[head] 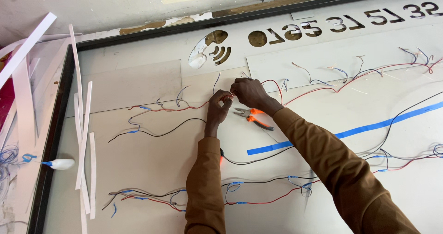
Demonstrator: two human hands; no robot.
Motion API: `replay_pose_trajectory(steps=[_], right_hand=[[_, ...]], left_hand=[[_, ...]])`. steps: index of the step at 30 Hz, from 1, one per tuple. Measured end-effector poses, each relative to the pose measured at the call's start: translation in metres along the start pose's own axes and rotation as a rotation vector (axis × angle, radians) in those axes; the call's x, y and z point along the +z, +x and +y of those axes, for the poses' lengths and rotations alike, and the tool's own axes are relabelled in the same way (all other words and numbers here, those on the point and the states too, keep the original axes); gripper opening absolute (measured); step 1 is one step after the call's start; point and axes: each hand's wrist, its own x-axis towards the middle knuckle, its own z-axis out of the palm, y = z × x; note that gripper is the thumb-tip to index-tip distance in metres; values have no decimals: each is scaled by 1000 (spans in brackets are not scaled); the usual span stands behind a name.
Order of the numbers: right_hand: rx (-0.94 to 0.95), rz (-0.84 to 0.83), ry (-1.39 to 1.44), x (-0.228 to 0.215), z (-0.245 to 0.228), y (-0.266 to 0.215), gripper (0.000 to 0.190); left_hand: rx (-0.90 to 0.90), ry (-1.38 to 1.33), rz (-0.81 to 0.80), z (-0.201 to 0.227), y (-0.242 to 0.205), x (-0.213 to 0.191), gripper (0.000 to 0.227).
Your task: The person works on the wiring of a large white electrical sign board. They use pliers to strip the insulation from red and blue wires and twist the exposed ends together to create connections. The person repeatedly picks up and puts down the pliers while manipulating the wires on the board's surface.
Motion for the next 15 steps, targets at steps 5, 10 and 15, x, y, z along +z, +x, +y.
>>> replay_pose_trajectory(steps=[5, 10, 15], right_hand=[[8, -9, 45, 4, 2, 1, 7], [67, -15, 164, 1, -1, -3, 10], [95, 0, 208, 4, -2, -5, 9]], left_hand=[[31, 39, -7, 1, 1, 1, 8], [51, 23, -6, 4, 0, 0, 8], [73, 66, -4, 7, 0, 0, 6]])
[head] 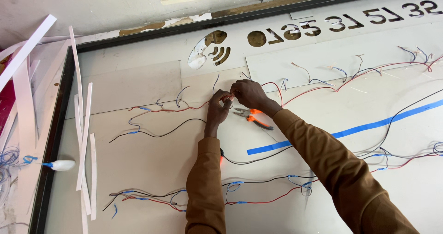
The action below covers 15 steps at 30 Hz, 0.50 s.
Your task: The person works on the wiring of a large white electrical sign board. They use pliers to strip the insulation from red and blue wires and twist the exposed ends together to create connections. The person repeatedly picks up and puts down the pliers while manipulating the wires on the board's surface.
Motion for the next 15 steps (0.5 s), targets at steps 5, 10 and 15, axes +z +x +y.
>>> replay_pose_trajectory(steps=[5, 10, 15], right_hand=[[11, 42, -38, 14, 5, 1, 8], [38, 84, -27, 24, 8, 0, 9], [120, 98, -3, 33, 15, 3, 9]], left_hand=[[-28, -8, -4, -1, -1, 3, 6], [-49, 19, -3, -3, 0, 1, 8], [-6, 10, 4, -19, 2, 2, 6]])
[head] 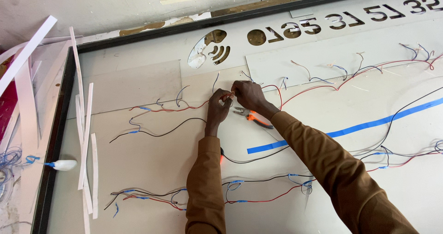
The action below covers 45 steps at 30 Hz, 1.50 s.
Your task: The person works on the wiring of a large white electrical sign board. They use pliers to strip the insulation from red and blue wires and twist the exposed ends together to create connections. The person repeatedly picks up and puts down the pliers while manipulating the wires on the board's surface.
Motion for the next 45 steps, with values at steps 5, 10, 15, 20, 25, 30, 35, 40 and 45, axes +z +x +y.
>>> replay_pose_trajectory(steps=[5, 10, 15, 20, 25, 30, 35, 40, 45], right_hand=[[92, 5, 56, 2, -4, 3, 7], [98, -10, 61, -4, -6, -1, 9], [116, -8, -22, 7, 1, 3, 10], [82, -98, 149, -31, -20, -15, 42], [19, -180, 228, -61, -39, -36, 72], [-66, -104, 281, -53, -27, -40, 69], [-123, -24, 328, -27, -12, -39, 54], [-282, 101, 204, -17, -9, -39, 20], [-380, 190, -39, -1, 0, -37, 12]], left_hand=[[-16, -32, 9, -8, -3, 1, 8], [-33, -38, -2, 5, -3, 0, 8], [-51, 35, -13, 19, -1, -1, 5], [-38, 40, -58, 31, -2, -5, 10], [-33, 37, -88, 22, -2, -4, 9], [-101, -9, -144, 49, 1, -14, 16], [-145, -29, -134, 46, 0, -18, 21], [-226, -63, -91, 29, 0, -17, 22], [-277, -57, -89, 13, 0, -13, 19]])
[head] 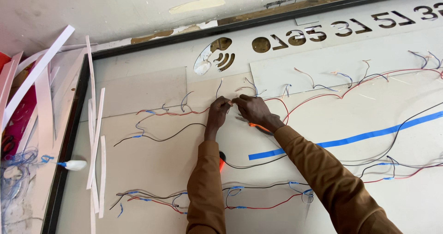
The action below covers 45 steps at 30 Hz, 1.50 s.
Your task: The person works on the wiring of a large white electrical sign board. They use pliers to strip the insulation from red and blue wires and twist the exposed ends together to create connections. The person repeatedly picks up and puts down the pliers while manipulating the wires on the board's surface.
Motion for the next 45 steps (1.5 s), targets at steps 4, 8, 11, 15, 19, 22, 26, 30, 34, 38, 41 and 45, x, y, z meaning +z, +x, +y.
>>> replay_pose_trajectory(steps=[4, 8, 11, 15, 19, 22, 26, 30, 34, 38, 41, 45], right_hand=[[16, -25, -25, -12, -2, -7, 12], [15, 31, -68, -1, -6, -5, 12], [48, 40, -66, 12, -6, -7, 14], [87, 75, -74, 26, -3, -8, 23], [51, 50, -152, 15, 0, -16, 27], [49, 5, -203, 4, 4, -14, 25], [215, -209, -23, 8, 22, 1, 27], [548, -423, 740, 28, 58, 11, 26], [841, -476, 1280, -17, 24, 20, 18], [728, -501, 1159, 10, 38, 17, 21], [512, -458, 714, -10, 28, 25, 30], [71, -275, 78, -37, 1, 29, 52]], left_hand=[[29, 70, -66, 14, 0, 3, 21], [-20, 4, -5, 17, -3, 3, 20], [-18, -3, 41, 26, -5, 5, 22], [0, -2, 51, 26, -4, 5, 20], [53, 29, -12, 23, -3, 3, 16], [96, 125, -47, 29, -5, 4, 14], [200, 253, -1, 21, -7, 5, 11], [204, 97, 1, 25, -9, 1, 12], [202, -4, -20, 32, -11, 0, 16], [202, -18, -16, 9, -1, -1, 18], [180, -55, 18, 11, -2, -7, 18], [156, -100, 40, 6, 0, -5, 16]])
